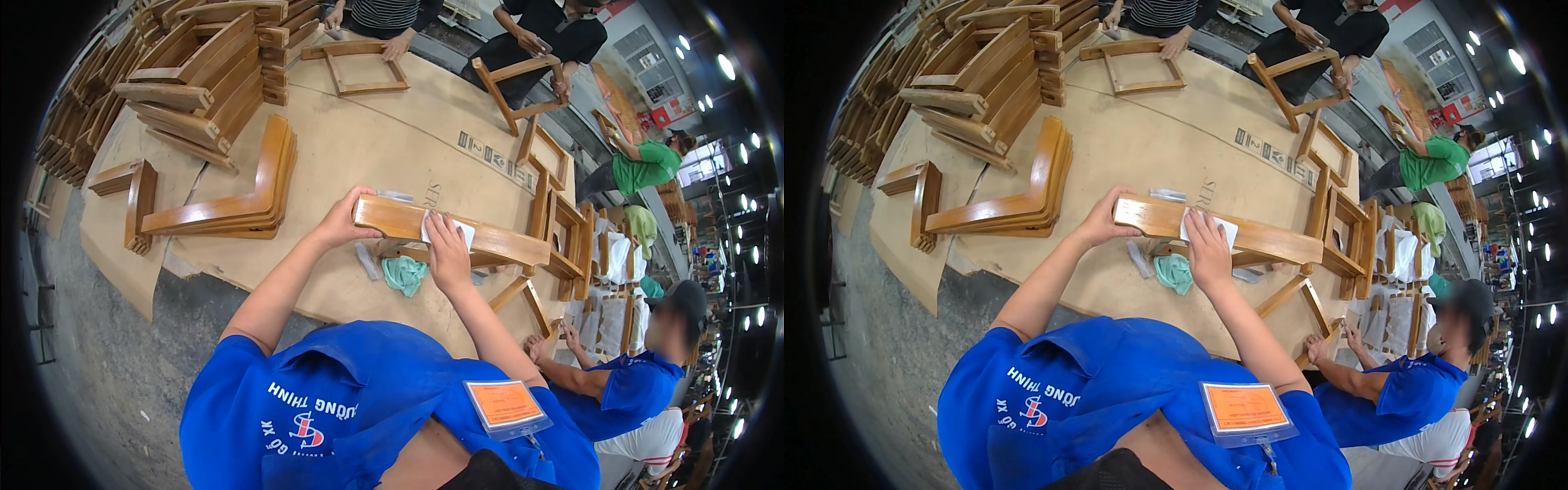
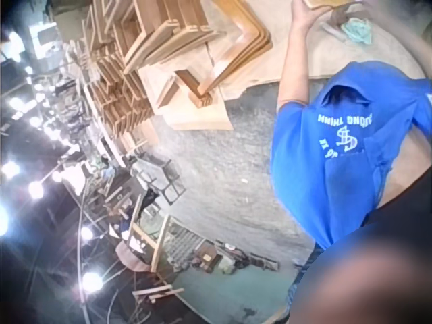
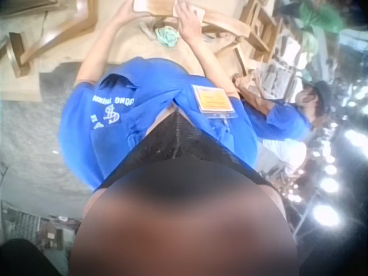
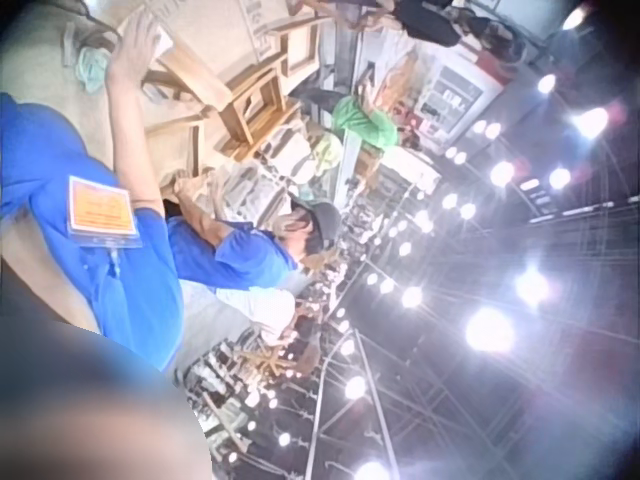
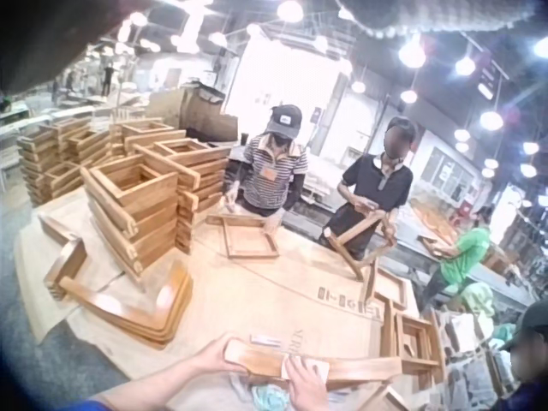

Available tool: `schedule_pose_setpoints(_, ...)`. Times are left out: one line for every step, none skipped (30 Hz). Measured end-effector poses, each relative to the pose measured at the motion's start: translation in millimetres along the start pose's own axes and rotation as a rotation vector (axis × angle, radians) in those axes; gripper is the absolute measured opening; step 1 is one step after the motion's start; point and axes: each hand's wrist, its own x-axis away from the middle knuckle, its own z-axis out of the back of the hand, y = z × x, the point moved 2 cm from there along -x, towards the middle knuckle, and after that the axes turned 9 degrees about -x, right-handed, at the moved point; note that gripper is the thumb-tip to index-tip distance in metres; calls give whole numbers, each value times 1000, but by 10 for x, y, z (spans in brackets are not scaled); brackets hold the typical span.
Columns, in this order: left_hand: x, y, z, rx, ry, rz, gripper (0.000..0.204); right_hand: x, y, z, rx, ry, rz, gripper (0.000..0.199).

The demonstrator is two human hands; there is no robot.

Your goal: The person wipes wooden chair parts with a cloth on a workbench, handling each piece one at a time and placing them into a stack. The person also picks up and wipes additional chair frames and legs, repeating the same wiping motion across multiple items.

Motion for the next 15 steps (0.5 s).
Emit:
schedule_pose_setpoints(5, 3, -9, -3, 3, 2, 77, 30, -1, -19, 21, 5, -47, 52)
schedule_pose_setpoints(9, 7, -15, -7, 2, 6, 78, 21, -34, -90, 54, -25, -141, 53)
schedule_pose_setpoints(11, 0, -15, -31, -2, 53, 78, -27, -132, -178, -21, 8, -15, 51)
schedule_pose_setpoints(10, -8, -10, -55, -7, 98, 78, -122, -268, -315, -55, 50, 103, 50)
schedule_pose_setpoints(9, -10, -4, -69, -4, 109, 77, -232, -392, -454, -77, 27, 220, 49)
schedule_pose_setpoints(6, -1, 8, -100, 8, 69, 77, -319, -444, -540, -96, 2, 194, 49)
schedule_pose_setpoints(5, 16, 23, -122, 31, -6, 77, -391, -474, -591, -119, -8, 239, 49)
schedule_pose_setpoints(1, 21, 39, -150, 57, -17, 77, -416, -467, -580, -151, 12, 318, 49)
schedule_pose_setpoints(1, 25, 33, -159, 42, -12, 75, -417, -389, -536, -137, -23, 289, 48)
schedule_pose_setpoints(-4, 26, 29, -110, 16, 7, 75, -374, -264, -445, -98, -32, 188, 48)
schedule_pose_setpoints(-2, 27, 15, -65, -6, 35, 74, -271, -101, -293, -55, -6, 148, 48)
schedule_pose_setpoints(-6, 32, 2, -13, -29, 52, 74, -136, 94, -126, -57, 17, -7, 49)
schedule_pose_setpoints(-10, 38, -8, -17, -29, 68, 75, -6, 267, 11, -52, -3, -144, 50)
schedule_pose_setpoints(-10, 49, -20, -16, -33, 74, 75, 101, 371, 123, -7, 77, -152, 51)
schedule_pose_setpoints(-5, 65, -30, -11, -29, 63, 75, 187, 446, 176, 54, 84, -250, 53)
